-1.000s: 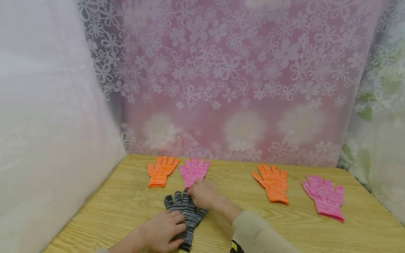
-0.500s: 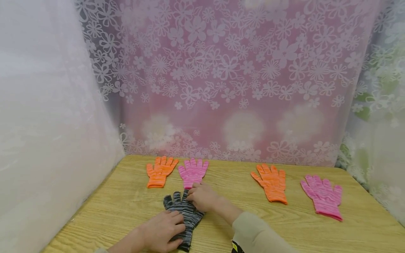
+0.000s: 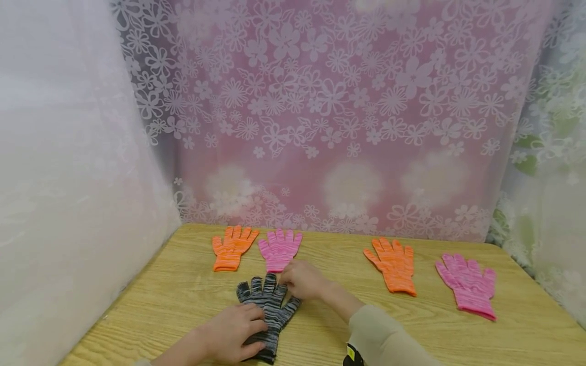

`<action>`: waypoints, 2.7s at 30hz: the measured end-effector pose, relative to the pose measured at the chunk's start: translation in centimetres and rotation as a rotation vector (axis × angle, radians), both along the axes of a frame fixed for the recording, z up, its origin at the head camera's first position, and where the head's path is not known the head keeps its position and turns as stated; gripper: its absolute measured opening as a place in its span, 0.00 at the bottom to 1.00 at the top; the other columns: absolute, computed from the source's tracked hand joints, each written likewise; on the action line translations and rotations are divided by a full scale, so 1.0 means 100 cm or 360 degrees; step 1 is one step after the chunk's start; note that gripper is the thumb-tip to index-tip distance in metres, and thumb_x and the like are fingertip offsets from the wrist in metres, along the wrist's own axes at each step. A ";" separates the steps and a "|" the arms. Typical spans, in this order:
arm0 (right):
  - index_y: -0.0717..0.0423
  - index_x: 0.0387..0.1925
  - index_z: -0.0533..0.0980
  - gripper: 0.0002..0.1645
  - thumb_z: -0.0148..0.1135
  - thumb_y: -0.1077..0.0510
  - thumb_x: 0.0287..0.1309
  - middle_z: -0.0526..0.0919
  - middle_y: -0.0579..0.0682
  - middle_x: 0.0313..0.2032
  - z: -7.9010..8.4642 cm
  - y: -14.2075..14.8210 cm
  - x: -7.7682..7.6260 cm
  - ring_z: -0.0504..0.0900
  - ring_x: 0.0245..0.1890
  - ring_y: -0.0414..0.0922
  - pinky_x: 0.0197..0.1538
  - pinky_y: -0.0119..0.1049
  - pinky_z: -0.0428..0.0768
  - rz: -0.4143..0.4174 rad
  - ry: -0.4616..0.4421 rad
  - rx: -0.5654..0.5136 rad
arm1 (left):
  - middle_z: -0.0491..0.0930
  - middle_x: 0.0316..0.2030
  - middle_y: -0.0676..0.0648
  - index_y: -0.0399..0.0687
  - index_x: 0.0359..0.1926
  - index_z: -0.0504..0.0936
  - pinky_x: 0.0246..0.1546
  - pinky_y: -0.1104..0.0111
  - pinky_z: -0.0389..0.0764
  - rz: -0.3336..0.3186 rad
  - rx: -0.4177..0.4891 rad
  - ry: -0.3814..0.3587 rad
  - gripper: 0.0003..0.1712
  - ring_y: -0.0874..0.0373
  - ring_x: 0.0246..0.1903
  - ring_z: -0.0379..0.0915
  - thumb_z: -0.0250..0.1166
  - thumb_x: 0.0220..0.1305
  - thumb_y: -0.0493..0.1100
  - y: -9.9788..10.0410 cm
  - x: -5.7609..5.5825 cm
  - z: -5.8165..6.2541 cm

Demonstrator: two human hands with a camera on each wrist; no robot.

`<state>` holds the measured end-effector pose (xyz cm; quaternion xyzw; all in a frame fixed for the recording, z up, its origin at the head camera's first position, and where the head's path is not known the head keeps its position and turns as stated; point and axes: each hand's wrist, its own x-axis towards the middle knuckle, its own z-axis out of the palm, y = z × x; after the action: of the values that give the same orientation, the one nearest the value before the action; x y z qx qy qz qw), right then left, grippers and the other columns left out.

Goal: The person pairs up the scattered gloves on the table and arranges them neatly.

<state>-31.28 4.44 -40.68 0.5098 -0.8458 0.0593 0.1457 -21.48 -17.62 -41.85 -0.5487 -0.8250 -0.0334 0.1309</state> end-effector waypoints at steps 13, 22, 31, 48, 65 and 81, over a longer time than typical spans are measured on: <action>0.43 0.36 0.84 0.10 0.63 0.58 0.52 0.82 0.39 0.38 -0.006 0.003 0.002 0.76 0.43 0.39 0.46 0.35 0.73 0.0029 0.0043 0.0223 | 0.74 0.33 0.62 0.58 0.37 0.80 0.38 0.76 0.69 -0.0129 -0.0002 0.0043 0.08 0.69 0.35 0.69 0.59 0.63 0.53 0.007 0.007 0.006; 0.43 0.36 0.84 0.10 0.63 0.57 0.52 0.81 0.39 0.40 -0.005 0.004 0.003 0.75 0.43 0.39 0.46 0.37 0.72 0.0008 0.0035 0.0240 | 0.72 0.28 0.62 0.58 0.30 0.81 0.34 0.81 0.65 -0.0197 0.0062 0.0062 0.03 0.70 0.32 0.68 0.63 0.59 0.45 0.016 0.009 0.003; 0.44 0.37 0.84 0.10 0.63 0.57 0.52 0.82 0.40 0.40 -0.005 0.004 0.003 0.76 0.43 0.40 0.46 0.36 0.73 0.0034 0.0056 0.0247 | 0.73 0.29 0.63 0.58 0.31 0.83 0.35 0.83 0.66 -0.0200 0.0117 -0.0027 0.07 0.72 0.32 0.67 0.60 0.63 0.49 0.017 0.010 0.003; 0.46 0.31 0.83 0.06 0.64 0.59 0.49 0.82 0.40 0.34 -0.002 0.002 0.002 0.78 0.39 0.37 0.45 0.29 0.72 0.0292 0.0069 0.0178 | 0.73 0.37 0.60 0.59 0.40 0.80 0.38 0.79 0.68 -0.0129 -0.0064 -0.0001 0.13 0.68 0.37 0.66 0.52 0.67 0.55 0.016 0.007 0.004; 0.45 0.27 0.79 0.05 0.62 0.60 0.52 0.76 0.39 0.30 -0.004 0.001 0.007 0.73 0.34 0.36 0.36 0.26 0.69 0.0365 0.0141 0.0238 | 0.73 0.37 0.59 0.59 0.42 0.80 0.37 0.81 0.66 -0.0159 -0.0059 -0.0039 0.15 0.68 0.37 0.66 0.51 0.67 0.57 0.016 0.007 0.004; 0.47 0.39 0.84 0.11 0.60 0.58 0.55 0.81 0.40 0.41 0.003 -0.008 0.021 0.76 0.44 0.37 0.48 0.25 0.70 0.0518 0.0093 0.0290 | 0.74 0.39 0.58 0.58 0.45 0.81 0.38 0.79 0.67 -0.0146 -0.0096 -0.0021 0.17 0.67 0.39 0.68 0.50 0.68 0.58 0.016 0.006 0.003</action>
<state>-29.14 3.67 -40.37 0.6524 -0.7494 -0.0096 0.1121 -20.84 -16.05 -41.56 -0.5894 -0.8005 -0.0182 0.1072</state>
